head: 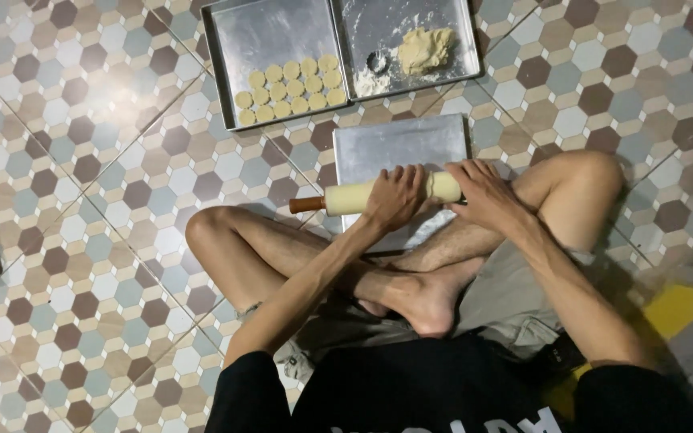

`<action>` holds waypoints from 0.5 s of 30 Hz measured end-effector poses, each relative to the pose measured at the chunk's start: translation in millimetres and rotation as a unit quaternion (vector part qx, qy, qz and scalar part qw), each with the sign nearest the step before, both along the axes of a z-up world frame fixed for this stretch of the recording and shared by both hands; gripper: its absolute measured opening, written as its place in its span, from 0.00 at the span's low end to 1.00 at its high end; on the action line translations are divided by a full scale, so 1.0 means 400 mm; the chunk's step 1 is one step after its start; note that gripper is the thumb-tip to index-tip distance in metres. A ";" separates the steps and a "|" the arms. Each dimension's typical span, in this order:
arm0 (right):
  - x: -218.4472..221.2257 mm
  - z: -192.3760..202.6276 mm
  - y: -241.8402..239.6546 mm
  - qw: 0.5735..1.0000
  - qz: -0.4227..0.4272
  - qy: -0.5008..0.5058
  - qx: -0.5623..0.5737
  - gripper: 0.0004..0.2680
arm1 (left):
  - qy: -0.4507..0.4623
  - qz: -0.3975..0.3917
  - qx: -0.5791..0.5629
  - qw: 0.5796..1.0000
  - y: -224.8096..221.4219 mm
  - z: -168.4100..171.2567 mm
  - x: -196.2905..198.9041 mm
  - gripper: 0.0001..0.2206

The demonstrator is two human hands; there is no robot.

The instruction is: Rolling out dough with a rolling pin and cutting it into circular shapes using a cutter on a metal tray.

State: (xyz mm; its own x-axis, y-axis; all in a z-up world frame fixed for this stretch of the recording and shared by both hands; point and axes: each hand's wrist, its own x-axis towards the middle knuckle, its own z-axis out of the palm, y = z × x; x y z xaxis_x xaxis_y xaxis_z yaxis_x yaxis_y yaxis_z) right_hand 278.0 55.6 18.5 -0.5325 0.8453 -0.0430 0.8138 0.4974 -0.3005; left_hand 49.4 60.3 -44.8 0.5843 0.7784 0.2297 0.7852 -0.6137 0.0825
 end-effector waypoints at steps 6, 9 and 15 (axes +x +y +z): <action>-0.017 0.008 0.001 0.997 -0.034 0.025 -0.058 0.25 | -0.015 0.005 0.024 1.000 0.002 0.013 -0.003 0.33; -0.018 -0.020 0.007 0.997 -0.042 0.002 -0.065 0.27 | -0.023 0.008 0.022 0.999 0.002 0.026 0.002 0.34; -0.015 -0.030 0.005 0.996 -0.041 0.002 -0.077 0.27 | 0.028 -0.021 0.011 0.999 0.001 0.027 -0.013 0.42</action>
